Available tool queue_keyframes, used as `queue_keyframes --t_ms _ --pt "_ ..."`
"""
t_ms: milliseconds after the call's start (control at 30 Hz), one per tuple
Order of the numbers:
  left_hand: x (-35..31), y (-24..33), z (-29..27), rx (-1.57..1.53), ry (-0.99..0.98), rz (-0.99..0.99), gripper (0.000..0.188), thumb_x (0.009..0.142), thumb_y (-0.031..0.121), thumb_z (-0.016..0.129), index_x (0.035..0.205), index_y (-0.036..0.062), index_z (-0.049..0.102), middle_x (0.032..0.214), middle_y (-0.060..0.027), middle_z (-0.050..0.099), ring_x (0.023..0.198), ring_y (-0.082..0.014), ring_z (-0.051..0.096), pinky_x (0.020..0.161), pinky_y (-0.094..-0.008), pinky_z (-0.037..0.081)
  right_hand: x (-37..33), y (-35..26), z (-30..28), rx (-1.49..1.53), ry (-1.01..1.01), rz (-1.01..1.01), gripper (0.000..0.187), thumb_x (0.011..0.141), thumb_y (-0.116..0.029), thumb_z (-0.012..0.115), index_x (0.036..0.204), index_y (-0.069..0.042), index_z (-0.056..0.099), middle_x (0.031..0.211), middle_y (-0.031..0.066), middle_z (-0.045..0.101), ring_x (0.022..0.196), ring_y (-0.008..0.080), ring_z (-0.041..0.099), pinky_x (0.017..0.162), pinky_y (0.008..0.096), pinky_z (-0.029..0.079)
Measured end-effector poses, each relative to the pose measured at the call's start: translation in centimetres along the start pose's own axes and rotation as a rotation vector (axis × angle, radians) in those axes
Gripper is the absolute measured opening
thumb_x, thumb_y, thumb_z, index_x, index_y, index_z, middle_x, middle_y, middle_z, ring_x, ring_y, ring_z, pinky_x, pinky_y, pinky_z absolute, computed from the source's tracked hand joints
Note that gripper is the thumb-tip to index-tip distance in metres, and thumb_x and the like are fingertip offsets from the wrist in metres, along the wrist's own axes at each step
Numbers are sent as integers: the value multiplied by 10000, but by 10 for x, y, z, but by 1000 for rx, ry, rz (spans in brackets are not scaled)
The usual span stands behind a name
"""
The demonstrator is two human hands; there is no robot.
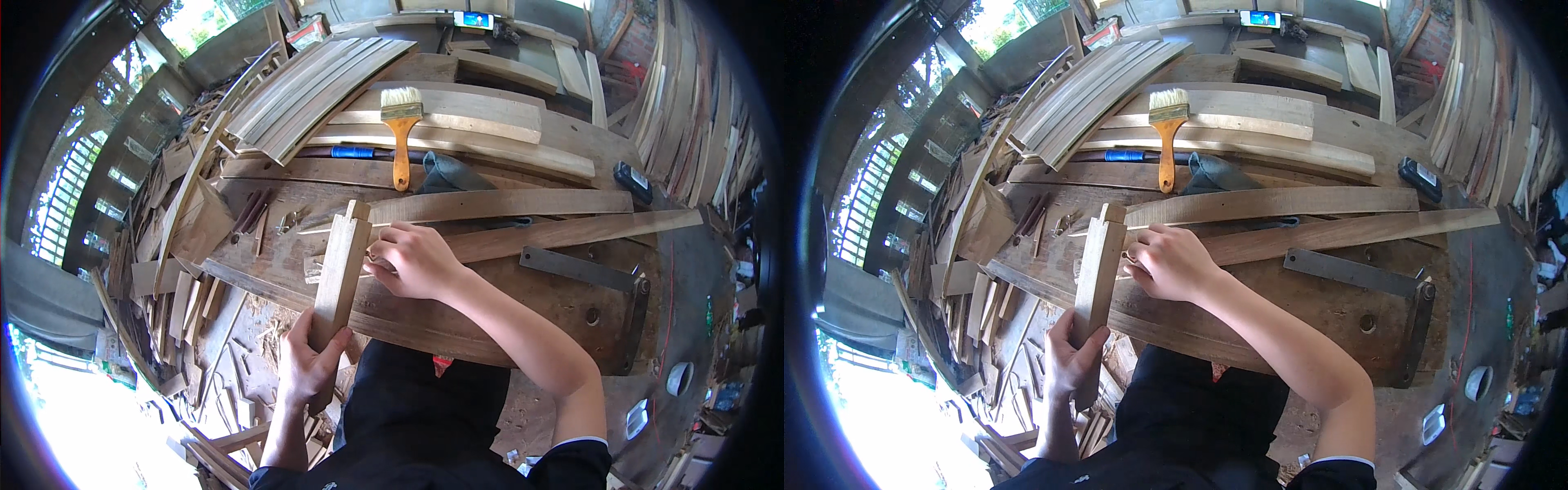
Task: Fitting wooden pieces together to create joints for furniture assembly.
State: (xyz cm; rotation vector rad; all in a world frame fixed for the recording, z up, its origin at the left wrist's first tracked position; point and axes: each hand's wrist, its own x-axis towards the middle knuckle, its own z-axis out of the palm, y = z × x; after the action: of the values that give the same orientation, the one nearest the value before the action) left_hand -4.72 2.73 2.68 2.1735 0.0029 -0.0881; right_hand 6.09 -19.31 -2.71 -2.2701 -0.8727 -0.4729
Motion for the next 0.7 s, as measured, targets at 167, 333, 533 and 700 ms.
queue_keyframes --t_ms 167,333,533,700 --pt "0 -5 -1 1 -6 3 319 835 227 761 977 -29 634 744 -115 676 672 -141 630 633 -296 491 1 1 -1 82 107 -40 96 831 -151 711 774 -80 683 776 41 647 780 240 648 671 363 550" --pt "-1 6 -2 32 -9 -15 314 834 221 765 964 -31 629 741 -125 681 676 -145 645 621 -309 500 0 5 1 103 128 -28 48 823 -113 709 789 -79 717 781 39 666 788 236 651 677 368 552" --pt "0 1 -1 52 5 16 305 843 210 759 970 -33 628 745 -124 693 687 -149 667 624 -309 513 2 6 1 86 109 -23 36 821 -123 725 801 -93 733 774 30 671 772 234 656 661 367 555" --pt "0 6 -1 10 -14 6 279 857 185 744 965 -41 621 725 -121 697 671 -152 684 610 -303 520 2 6 0 81 97 -11 31 818 -120 726 802 -96 737 775 28 673 774 234 662 660 362 557"
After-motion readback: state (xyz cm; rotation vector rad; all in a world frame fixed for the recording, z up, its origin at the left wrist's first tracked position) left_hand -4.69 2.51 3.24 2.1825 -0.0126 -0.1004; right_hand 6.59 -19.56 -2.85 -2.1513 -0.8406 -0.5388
